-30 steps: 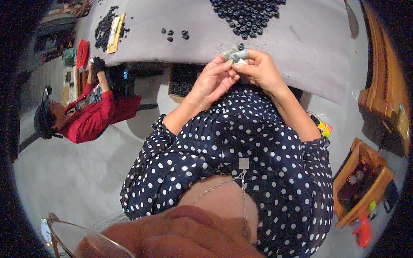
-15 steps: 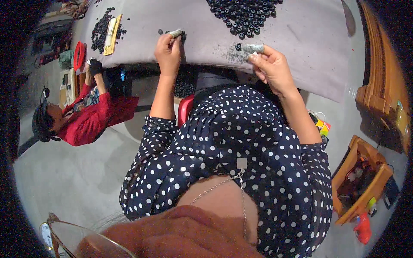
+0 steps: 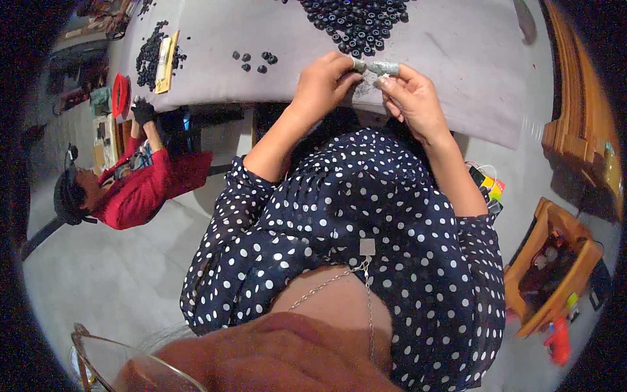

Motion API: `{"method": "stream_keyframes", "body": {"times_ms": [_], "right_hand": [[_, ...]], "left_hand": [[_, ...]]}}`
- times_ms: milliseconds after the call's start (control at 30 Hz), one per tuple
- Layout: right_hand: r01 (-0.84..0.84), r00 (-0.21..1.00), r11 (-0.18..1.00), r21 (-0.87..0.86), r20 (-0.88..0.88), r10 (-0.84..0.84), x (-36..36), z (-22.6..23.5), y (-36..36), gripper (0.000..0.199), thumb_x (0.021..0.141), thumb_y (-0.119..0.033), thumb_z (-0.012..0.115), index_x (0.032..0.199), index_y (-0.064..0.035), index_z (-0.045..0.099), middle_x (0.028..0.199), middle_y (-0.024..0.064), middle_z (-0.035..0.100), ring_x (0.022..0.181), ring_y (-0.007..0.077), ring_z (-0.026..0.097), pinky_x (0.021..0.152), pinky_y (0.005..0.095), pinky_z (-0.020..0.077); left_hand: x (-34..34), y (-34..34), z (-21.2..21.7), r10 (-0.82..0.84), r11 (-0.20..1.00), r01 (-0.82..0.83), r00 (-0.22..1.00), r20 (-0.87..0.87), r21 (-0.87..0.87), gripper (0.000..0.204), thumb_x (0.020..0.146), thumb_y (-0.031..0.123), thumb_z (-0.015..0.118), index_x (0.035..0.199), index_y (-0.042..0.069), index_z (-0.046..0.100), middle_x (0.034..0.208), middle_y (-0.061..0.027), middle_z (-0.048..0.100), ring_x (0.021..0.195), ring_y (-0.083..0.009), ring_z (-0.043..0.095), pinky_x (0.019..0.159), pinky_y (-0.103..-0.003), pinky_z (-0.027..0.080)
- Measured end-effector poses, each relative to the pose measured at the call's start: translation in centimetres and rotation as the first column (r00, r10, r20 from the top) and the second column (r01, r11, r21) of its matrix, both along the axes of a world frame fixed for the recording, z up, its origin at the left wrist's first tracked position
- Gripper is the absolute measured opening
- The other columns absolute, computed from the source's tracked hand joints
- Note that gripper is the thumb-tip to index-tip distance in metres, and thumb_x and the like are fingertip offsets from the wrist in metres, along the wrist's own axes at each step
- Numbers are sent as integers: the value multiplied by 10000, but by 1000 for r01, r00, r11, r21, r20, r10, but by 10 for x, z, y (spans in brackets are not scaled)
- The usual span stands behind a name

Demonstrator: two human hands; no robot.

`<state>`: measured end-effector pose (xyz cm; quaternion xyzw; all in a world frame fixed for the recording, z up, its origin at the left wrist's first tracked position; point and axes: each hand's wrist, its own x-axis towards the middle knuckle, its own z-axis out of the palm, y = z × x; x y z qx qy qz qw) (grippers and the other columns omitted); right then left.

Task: The person sorts small black rubber or plastic components by hand, grouping them on a table.

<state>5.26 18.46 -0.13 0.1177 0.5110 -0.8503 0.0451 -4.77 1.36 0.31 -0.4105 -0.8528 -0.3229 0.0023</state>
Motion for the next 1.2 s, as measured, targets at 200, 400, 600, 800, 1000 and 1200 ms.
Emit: {"method": "stream_keyframes", "body": {"times_ms": [200,400,600,800,1000,1200], "right_hand": [[-9,999,998,66,-39,12,-1,2,-1,190,882,-150,589,1025,-25,586,635,-49,514,450,8,404,382,154,297],[-127,991,985,118,-17,130,0,19,-10,300,855,-126,619,1128,-24,550,755,-39,566,548,-4,448,439,142,340],[-239,965,968,74,-90,245,-3,22,-23,368,842,-93,626,1184,-26,509,798,-29,577,572,-1,460,466,139,357],[-264,958,963,45,-99,268,-5,22,-25,369,841,-88,626,1184,-21,506,796,-27,576,573,-4,462,463,139,356],[-277,954,958,69,-98,283,-4,21,-26,354,852,-125,620,1171,-15,513,846,-18,614,578,-8,468,465,131,360],[-306,949,952,11,-72,306,-5,18,-23,324,853,-145,625,1138,-18,540,871,-7,643,547,-10,465,450,129,358]], "left_hand": [[3,-7,-3,43,994,-55,991,126,91,145,757,123,671,872,49,623,779,-101,596,667,-270,584,601,-352,477],[8,-24,13,-193,761,-514,404,894,397,71,851,92,618,893,35,614,828,-33,639,652,-96,581,613,-224,485],[20,-30,2,-526,635,-681,-34,850,366,76,886,108,571,933,48,575,822,-54,630,664,-118,592,650,-267,519],[29,-28,7,-513,638,-662,15,858,393,149,890,163,584,991,57,549,846,-29,605,707,-96,572,671,-244,512],[35,-24,10,-535,614,-690,-8,845,382,95,881,99,583,960,49,568,844,-53,619,668,-110,588,647,-246,526],[34,-25,7,-553,618,-678,-14,833,399,139,877,117,592,998,54,565,848,-31,613,679,-97,580,656,-246,518]]}}
